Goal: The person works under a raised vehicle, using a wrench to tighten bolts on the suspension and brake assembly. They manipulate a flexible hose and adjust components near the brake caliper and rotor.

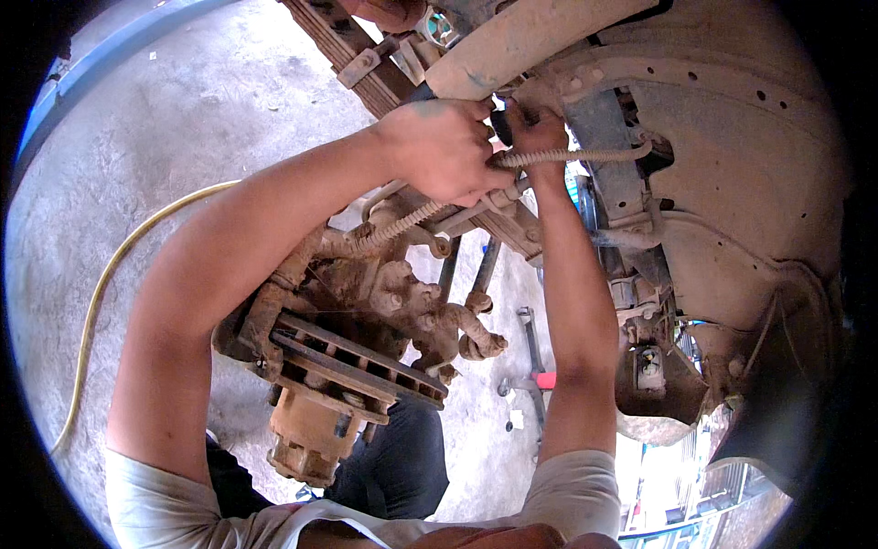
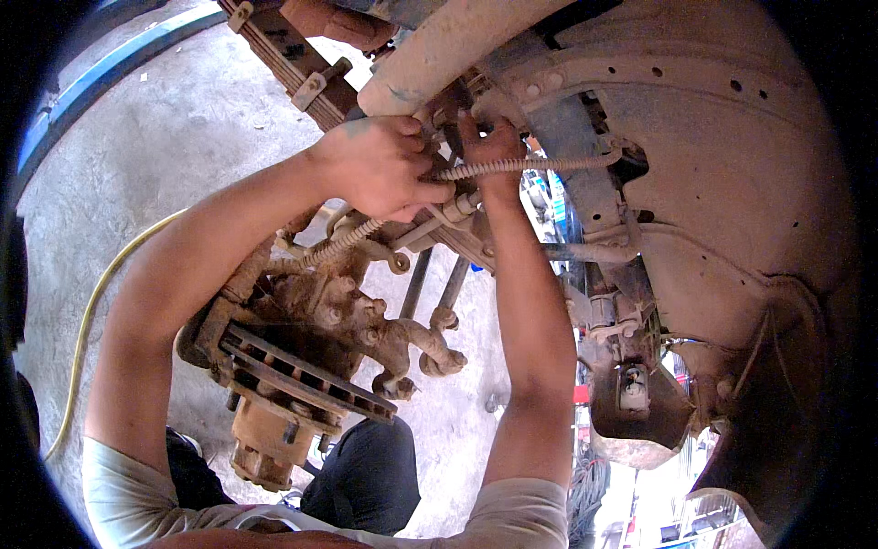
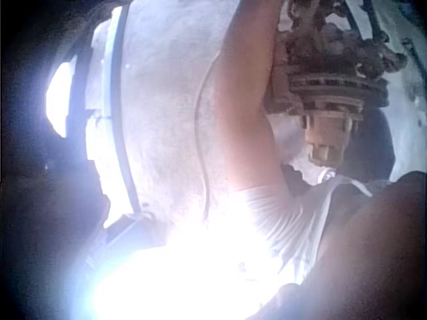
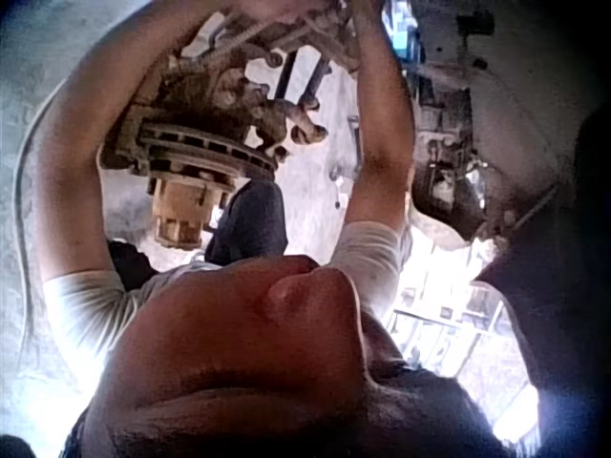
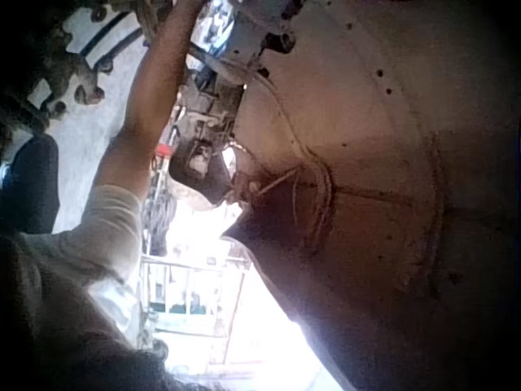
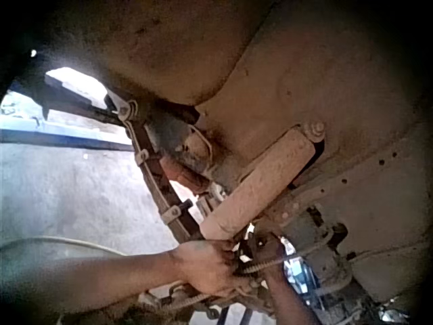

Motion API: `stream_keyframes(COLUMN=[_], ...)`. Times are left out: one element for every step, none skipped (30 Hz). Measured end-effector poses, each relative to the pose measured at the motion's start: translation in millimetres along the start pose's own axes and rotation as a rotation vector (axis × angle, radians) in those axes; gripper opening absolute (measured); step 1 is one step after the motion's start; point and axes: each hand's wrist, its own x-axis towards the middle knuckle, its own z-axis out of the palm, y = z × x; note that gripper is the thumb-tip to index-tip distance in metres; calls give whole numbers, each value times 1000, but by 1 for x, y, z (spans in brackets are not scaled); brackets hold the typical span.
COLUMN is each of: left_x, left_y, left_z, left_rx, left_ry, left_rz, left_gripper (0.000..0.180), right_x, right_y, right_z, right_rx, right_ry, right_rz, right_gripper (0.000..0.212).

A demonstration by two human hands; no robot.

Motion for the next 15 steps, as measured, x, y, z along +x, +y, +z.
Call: stream_keyframes(left_x=[1, 2, -2, -3, -4, -3, -1, 1, -1, -4, -4, -5, -4, -2, -2], left_y=[1, 1, 0, -1, -2, -1, 0, 0, 1, 0, 0, -1, 0, 1, 0], left_z=[0, 0, -1, -1, -1, 0, 2, 4, 4, 4, 4, 4, 5, 7, 7], left_rx=[-7, -14, 6, 22, 37, 28, 16, 3, 23, 42, 62, 42, 29, 16, 10], left_ry=[-6, -12, -37, -48, -60, -55, -48, -41, -34, -26, -18, -33, -20, -7, 4], left_rz=[-4, -8, -11, -11, -11, -14, -13, -12, -12, -13, -14, -24, -17, -9, 0], left_gripper=[27, 27, 27, 27, 27, 27, 26, 26, 27, 27, 28, 27, 27, 27, 27], right_x=[1, 1, -2, -4, -5, -6, -6, 3, 5, 5, 4, -3, -4, -5, -4], right_y=[4, 9, -6, -15, -19, -20, -18, 4, 3, 1, 0, -15, -11, -3, -9], right_z=[2, 0, -4, -8, -7, -7, -9, 2, 3, 5, 6, -6, -4, -2, -3], right_rx=[-19, 10, 52, 81, 53, 18, -19, -100, -50, -1, 48, -35, -33, -30, -23], right_ry=[41, 9, -27, -60, -28, 5, 41, 100, 81, 62, 43, -25, -16, -7, 7], right_rz=[4, 2, -9, -19, -28, -34, -37, -93, -86, -79, -72, -55, -70, -85, -104], right_gripper=[55, 55, 55, 55, 54, 54, 53, 56, 56, 55, 55, 52, 51, 49, 48])
